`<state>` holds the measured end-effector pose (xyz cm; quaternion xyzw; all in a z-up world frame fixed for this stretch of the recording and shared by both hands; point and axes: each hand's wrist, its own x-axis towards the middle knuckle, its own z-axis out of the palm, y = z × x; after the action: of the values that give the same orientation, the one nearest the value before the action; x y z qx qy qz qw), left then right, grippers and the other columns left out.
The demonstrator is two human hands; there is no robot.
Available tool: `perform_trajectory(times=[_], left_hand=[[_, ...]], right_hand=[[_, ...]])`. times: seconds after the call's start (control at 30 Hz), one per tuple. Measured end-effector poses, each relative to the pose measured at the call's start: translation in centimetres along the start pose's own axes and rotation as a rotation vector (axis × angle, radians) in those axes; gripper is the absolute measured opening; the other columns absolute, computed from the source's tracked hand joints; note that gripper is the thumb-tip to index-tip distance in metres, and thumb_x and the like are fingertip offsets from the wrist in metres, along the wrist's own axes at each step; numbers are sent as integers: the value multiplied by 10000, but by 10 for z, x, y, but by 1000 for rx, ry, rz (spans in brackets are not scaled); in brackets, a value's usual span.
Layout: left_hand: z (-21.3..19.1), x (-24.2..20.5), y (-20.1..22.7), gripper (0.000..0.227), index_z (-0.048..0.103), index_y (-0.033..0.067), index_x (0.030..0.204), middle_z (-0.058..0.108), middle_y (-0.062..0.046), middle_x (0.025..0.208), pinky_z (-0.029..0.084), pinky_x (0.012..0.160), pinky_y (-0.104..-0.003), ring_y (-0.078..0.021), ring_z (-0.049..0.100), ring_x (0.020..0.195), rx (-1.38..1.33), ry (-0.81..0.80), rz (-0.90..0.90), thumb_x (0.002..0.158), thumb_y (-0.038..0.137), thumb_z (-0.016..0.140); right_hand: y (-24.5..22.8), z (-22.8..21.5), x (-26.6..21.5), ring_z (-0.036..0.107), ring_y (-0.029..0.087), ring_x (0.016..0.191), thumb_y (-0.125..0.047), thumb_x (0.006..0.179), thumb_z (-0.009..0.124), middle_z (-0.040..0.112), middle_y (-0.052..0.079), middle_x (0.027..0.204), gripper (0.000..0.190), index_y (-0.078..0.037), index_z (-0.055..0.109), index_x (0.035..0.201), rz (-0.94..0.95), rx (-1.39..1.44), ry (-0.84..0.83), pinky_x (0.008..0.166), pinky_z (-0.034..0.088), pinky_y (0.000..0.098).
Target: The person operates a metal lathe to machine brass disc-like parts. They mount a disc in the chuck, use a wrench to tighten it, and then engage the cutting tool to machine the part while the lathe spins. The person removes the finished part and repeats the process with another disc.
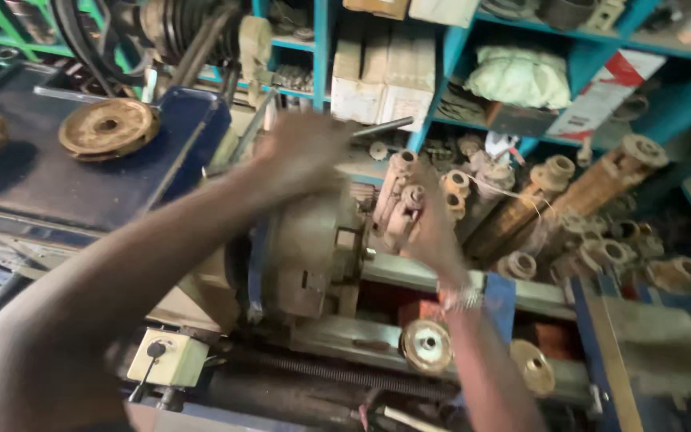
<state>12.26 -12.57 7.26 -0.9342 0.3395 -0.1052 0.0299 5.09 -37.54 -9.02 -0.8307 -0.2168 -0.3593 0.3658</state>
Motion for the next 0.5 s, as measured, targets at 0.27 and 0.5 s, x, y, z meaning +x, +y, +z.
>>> perform_trajectory(times=[0.27, 0.5], left_hand=[[-12, -81, -21, 472, 753, 121, 993, 753, -136, 920, 579, 703, -477, -326, 739, 856, 51, 65, -384, 815, 557, 790], [21, -59, -44, 150, 806, 161, 864, 768, -117, 865, 590, 649, -445, -313, 761, 822, 126, 343, -332, 822, 123, 667]], right_hand=[[-37, 10, 173, 674, 341, 986, -694, 937, 681, 722, 117, 951, 570, -126, 742, 936, -348, -448, -453, 922, 486, 502], [-50, 35, 156, 650, 302, 615, -612, 927, 700, 637, 94, 625, 483, -172, 712, 728, -72, -608, -432, 581, 489, 472]])
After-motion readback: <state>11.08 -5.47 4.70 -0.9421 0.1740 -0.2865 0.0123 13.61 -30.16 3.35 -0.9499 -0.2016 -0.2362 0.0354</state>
